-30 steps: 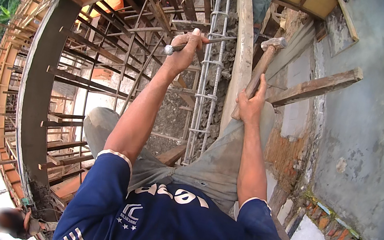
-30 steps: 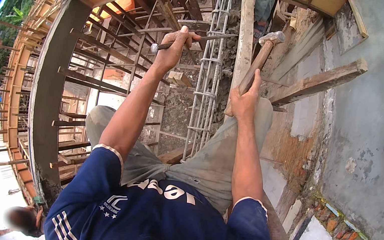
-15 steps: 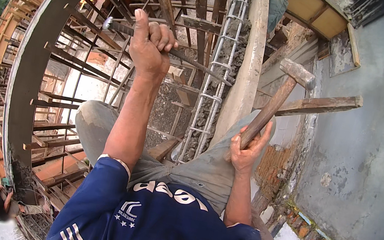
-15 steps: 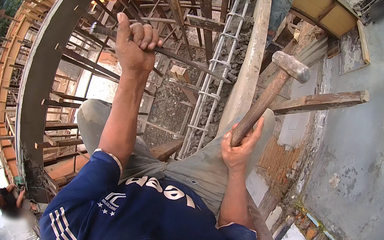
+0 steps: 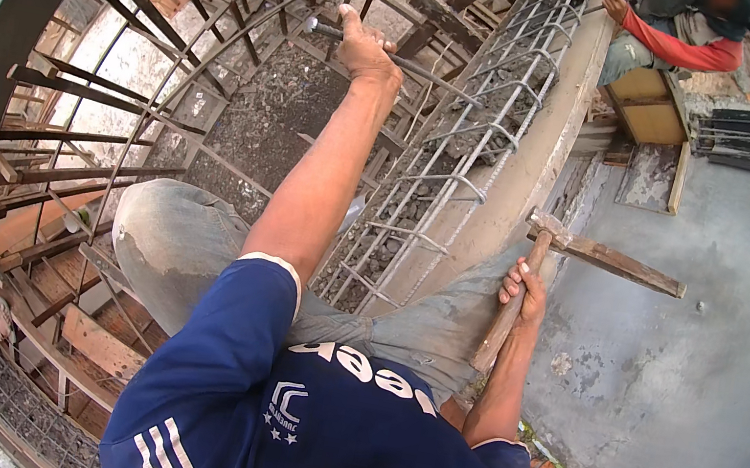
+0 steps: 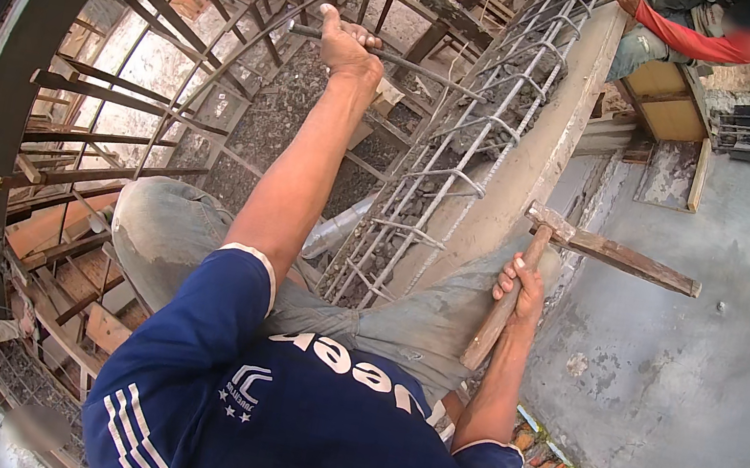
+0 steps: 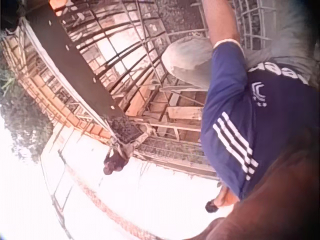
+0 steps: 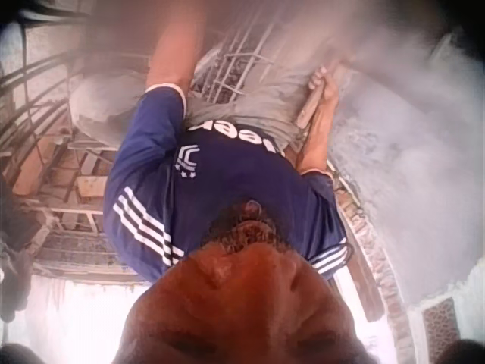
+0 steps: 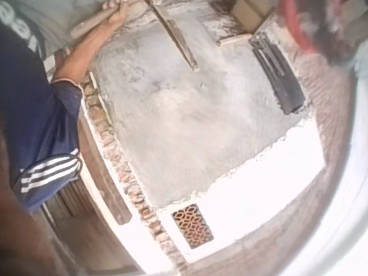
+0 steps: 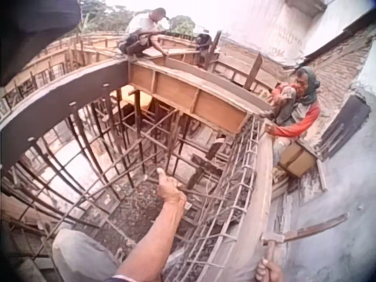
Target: The person hammers a metal rod into a wooden beam to secure a rebar structure at a construction site.
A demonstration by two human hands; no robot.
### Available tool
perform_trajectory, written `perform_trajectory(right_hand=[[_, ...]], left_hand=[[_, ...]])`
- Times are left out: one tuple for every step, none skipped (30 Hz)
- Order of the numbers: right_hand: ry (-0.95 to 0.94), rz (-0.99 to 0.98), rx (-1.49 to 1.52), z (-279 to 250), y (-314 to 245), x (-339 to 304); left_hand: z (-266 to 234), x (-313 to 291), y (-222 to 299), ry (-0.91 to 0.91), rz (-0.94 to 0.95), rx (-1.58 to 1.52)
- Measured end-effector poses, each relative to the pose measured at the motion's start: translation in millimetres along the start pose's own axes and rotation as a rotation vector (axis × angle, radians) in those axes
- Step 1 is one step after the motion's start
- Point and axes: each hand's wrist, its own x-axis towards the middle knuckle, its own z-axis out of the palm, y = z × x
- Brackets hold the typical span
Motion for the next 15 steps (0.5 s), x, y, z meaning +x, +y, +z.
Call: perform_trajectory(right_hand=[[0.028,0.014,-0.047,13.6,13.1,2.7],[0.053,0.029,-0.098,27.8,23.8,4.7],[0.075,-0.008,-0.176,46.4,36.3,2.5],[0.1,-0.046,-0.252,66.8,51.7,-6.0],[0.121,-0.08,-0.323,87.9,66.9,-11.9],[0.102,-0.107,-0.362,109.7,76.0,-13.3],[0.093,-0.13,-0.39,129.0,83.1,-19.1],[0.083,-0.155,-0.412,149.1,89.7,-24.4],[0.06,-0.199,-0.459,172.7,92.9,-28.4],[0.014,-0.259,-0.512,195.9,91.7,-30.1],[-0.027,-0.327,-0.555,217.9,90.5,-32.1],[-0.068,-0.395,-0.607,242.9,85.6,-36.6],[-0.115,-0.485,-0.631,264.4,78.0,-42.6],[-0.169,-0.572,-0.653,284.5,67.7,-48.8],[-0.22,-0.687,-0.666,302.7,56.3,-56.4]], left_hand=[[-18.4,18.5,-3.1,0.046,-0.044,-0.027],[-38.2,33.7,-7.6,0.049,-0.066,-0.089],[-58.0,49.4,-9.6,0.107,-0.105,-0.115],[-70.2,63.6,-4.8,0.122,-0.109,-0.112],[-84.3,75.6,2.0,0.138,-0.109,-0.104],[-97.1,86.6,7.4,0.155,-0.109,-0.099],[-101.2,90.3,11.9,0.131,-0.106,-0.089],[-99.8,93.3,19.5,0.103,-0.102,-0.076],[-103.0,94.6,24.4,0.045,-0.116,-0.079],[-108.2,100.2,28.0,0.004,-0.134,-0.043],[-107.8,102.7,31.5,-0.068,-0.137,-0.025],[-107.2,105.0,36.8,-0.138,-0.143,-0.015],[-110.7,105.4,39.8,-0.271,-0.148,0.029],[-114.0,105.1,43.2,-0.404,-0.147,0.074],[-114.3,99.6,48.9,-0.466,-0.173,0.083]])
